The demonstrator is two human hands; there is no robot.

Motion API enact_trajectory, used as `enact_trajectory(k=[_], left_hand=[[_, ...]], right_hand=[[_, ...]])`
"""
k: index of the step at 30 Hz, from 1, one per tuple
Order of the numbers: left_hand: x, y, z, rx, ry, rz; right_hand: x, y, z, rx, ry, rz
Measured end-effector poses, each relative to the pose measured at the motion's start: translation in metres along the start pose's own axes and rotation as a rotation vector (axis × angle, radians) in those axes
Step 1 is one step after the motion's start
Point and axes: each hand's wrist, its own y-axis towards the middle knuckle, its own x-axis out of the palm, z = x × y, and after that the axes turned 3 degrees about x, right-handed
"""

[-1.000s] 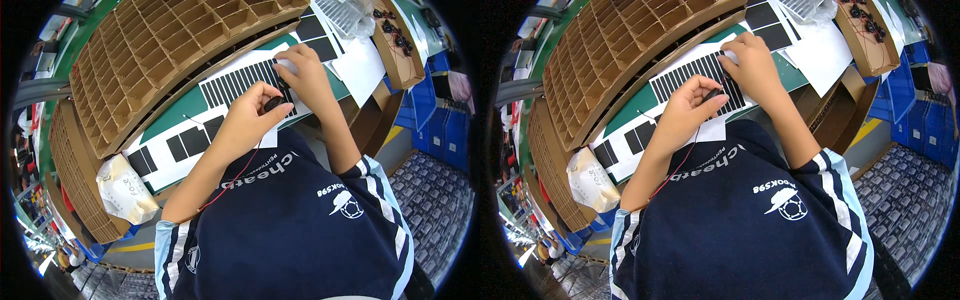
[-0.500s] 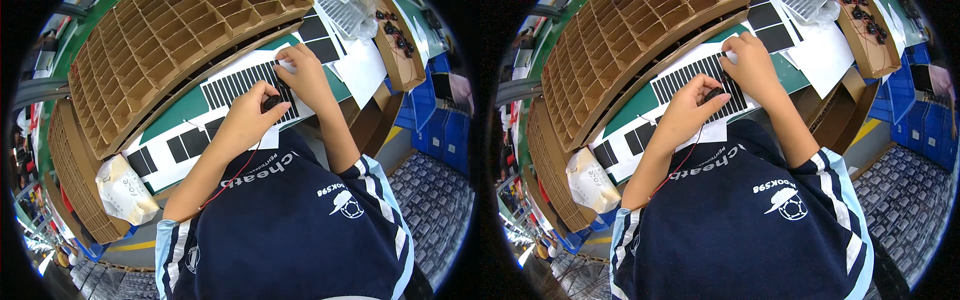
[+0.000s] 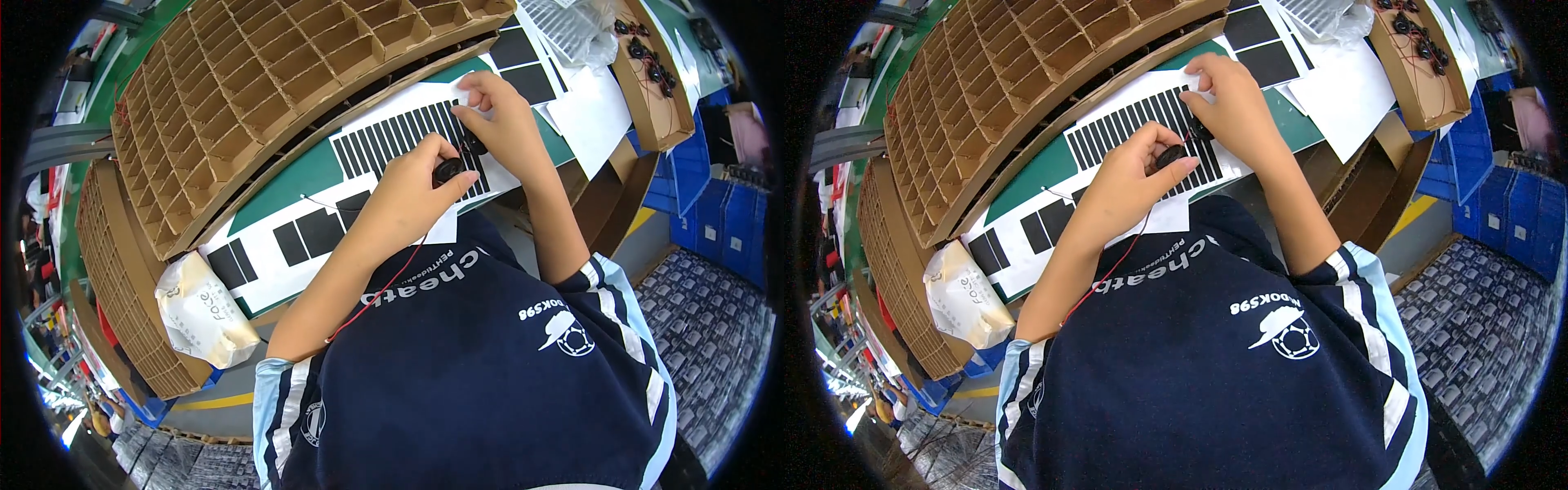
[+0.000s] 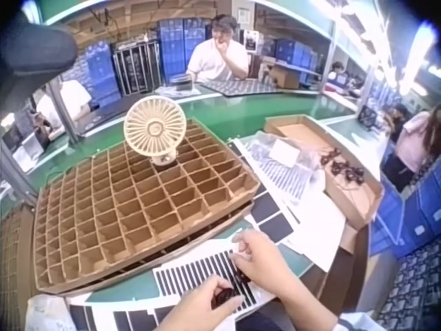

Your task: Assemble small speaker units by snapping plastic caps onto the back of the components at an industrial workbench.

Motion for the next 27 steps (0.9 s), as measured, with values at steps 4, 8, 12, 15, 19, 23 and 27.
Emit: enact_trajectory(k=[4, 8, 12, 15, 19, 23, 27], left_hand=[[0.0, 0.0, 0.003, -0.013, 0.057, -0.02], [-0.003, 0.001, 0.007, -0.044, 0.127, -0.076], [-0.001, 0.001, 0.004, -0.04, 0.108, -0.053], [0.0, 0.001, 0.004, -0.031, 0.103, -0.053], [0.0, 0.001, 0.008, -0.024, 0.13, -0.065], [-0.003, 0.002, 0.011, -0.04, 0.169, -0.08], [-0.003, 0.004, 0.006, -0.015, 0.189, -0.064]], right_hand=[[0.002, -0.003, 0.005, -0.064, -0.07, 0.012], [0.003, -0.006, 0.005, -0.069, -0.01, 0.053], [0.007, -0.009, 0.009, -0.171, -0.137, 0.107], [0.006, -0.011, 0.006, -0.189, -0.125, 0.125], [0.007, -0.014, 0.011, -0.222, -0.129, 0.161], [-0.002, -0.013, 0.007, -0.101, 0.072, 0.108], [-0.015, -0.008, 0.02, 0.172, 0.596, -0.047]])
